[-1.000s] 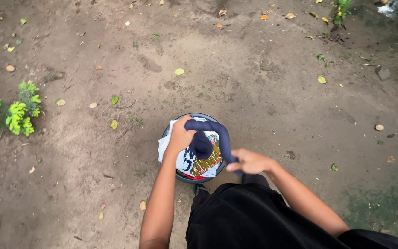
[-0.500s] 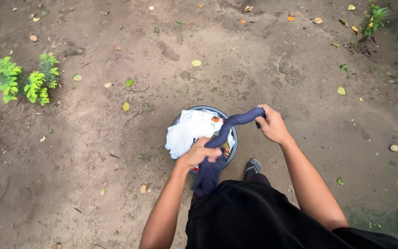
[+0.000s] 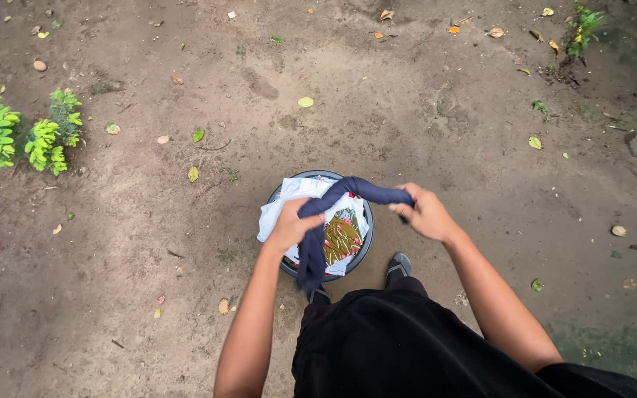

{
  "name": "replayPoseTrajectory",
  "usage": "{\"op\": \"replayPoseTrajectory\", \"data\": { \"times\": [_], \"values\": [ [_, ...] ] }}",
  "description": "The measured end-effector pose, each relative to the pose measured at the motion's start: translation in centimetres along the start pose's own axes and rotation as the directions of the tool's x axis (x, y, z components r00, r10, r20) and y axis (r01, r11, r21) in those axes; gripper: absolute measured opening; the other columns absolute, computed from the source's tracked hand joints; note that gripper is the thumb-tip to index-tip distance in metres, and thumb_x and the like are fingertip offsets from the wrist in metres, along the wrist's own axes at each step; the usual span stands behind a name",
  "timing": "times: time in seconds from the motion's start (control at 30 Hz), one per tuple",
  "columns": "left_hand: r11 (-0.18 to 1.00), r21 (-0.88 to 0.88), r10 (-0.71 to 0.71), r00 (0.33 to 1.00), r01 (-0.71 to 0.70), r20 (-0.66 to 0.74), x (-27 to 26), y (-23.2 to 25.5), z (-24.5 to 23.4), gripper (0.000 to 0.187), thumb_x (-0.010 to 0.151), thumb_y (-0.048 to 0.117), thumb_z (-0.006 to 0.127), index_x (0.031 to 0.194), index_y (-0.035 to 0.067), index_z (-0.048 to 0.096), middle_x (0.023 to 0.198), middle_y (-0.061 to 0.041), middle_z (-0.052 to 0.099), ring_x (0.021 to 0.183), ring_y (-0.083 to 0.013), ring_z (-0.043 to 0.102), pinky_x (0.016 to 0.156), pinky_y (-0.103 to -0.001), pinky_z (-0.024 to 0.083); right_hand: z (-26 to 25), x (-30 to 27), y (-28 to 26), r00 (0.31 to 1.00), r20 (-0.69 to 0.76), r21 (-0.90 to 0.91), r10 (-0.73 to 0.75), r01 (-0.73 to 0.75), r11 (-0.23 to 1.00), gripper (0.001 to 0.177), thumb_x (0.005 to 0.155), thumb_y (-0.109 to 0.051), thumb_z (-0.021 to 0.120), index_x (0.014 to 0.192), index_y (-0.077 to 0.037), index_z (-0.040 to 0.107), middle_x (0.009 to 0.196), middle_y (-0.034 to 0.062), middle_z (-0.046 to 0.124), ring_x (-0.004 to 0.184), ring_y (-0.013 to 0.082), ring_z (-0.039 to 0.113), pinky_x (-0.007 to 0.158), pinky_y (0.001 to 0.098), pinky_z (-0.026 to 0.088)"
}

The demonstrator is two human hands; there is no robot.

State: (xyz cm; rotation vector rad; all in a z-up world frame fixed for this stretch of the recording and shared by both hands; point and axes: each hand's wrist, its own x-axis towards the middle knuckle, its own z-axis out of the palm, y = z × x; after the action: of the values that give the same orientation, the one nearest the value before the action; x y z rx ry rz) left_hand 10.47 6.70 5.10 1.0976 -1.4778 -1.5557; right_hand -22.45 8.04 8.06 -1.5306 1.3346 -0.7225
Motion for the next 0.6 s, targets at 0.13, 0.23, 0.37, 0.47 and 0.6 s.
{"op": "replayPoseTrajectory", "data": {
  "times": [0.13,0.23,0.37,0.47,0.6],
  "values": [
    [0.969,0.209,0.182,0.955,-0.133,-0.236,2.8,1.2,-1.6,0.022,0.073,0.001,0.074,0.093,-0.001,0.067,0.079,-0.001,0.067,0.075,-0.0112,0.063,0.067,-0.028,0.051,1.5,-2.0,-4.4,0.991,0.128,0.134,-0.040,0.022,0.991,0.034,0.084,-0.017,0.078,0.113,-0.004,0.068,0.096,-0.0049,0.065,0.068,0.0103,0.066,0.058,0.0298,0.057],
    [0.926,0.341,0.281,0.903,-0.165,-0.325,4.4,2.4,-1.5,0.015,0.072,-0.001,0.073,0.087,0.000,0.068,0.074,-0.004,0.067,0.071,-0.0126,0.066,0.067,-0.029,0.052,3.2,-2.7,-3.9,0.978,0.176,0.183,-0.112,0.080,0.980,0.028,0.086,-0.015,0.078,0.110,-0.002,0.071,0.101,0.0006,0.067,0.070,0.0107,0.065,0.061,0.0307,0.056],
    [0.927,0.313,0.325,0.860,-0.207,-0.394,6.7,1.9,0.6,0.011,0.078,0.000,0.068,0.088,0.002,0.068,0.075,-0.005,0.068,0.071,-0.0130,0.065,0.068,-0.029,0.053,6.3,-3.2,-1.9,0.927,0.358,0.354,-0.110,-0.026,0.935,0.023,0.097,-0.016,0.074,0.108,0.004,0.069,0.097,0.0089,0.079,0.080,0.0141,0.073,0.077,0.0312,0.061],
    [0.933,0.283,0.337,0.819,-0.223,-0.464,7.7,2.2,2.3,0.017,0.087,0.009,0.079,0.084,0.001,0.064,0.071,-0.007,0.064,0.068,-0.0141,0.059,0.065,-0.031,0.049,7.4,-4.3,-5.6,0.902,0.388,0.229,-0.188,0.104,0.968,0.042,0.090,-0.018,0.078,0.125,0.001,0.063,0.102,0.0074,0.072,0.092,0.0094,0.060,0.083,0.0298,0.054],
    [0.944,0.288,0.291,0.814,-0.159,-0.502,8.1,1.5,3.3,0.021,0.088,0.014,0.080,0.082,0.002,0.063,0.069,-0.006,0.064,0.066,-0.0123,0.059,0.062,-0.030,0.049,6.6,-5.2,-7.2,0.882,0.383,0.202,-0.274,0.210,0.957,0.055,0.092,-0.033,0.074,0.130,0.002,0.055,0.103,0.0060,0.069,0.093,0.0127,0.061,0.085,0.0322,0.053]
  ]
}}
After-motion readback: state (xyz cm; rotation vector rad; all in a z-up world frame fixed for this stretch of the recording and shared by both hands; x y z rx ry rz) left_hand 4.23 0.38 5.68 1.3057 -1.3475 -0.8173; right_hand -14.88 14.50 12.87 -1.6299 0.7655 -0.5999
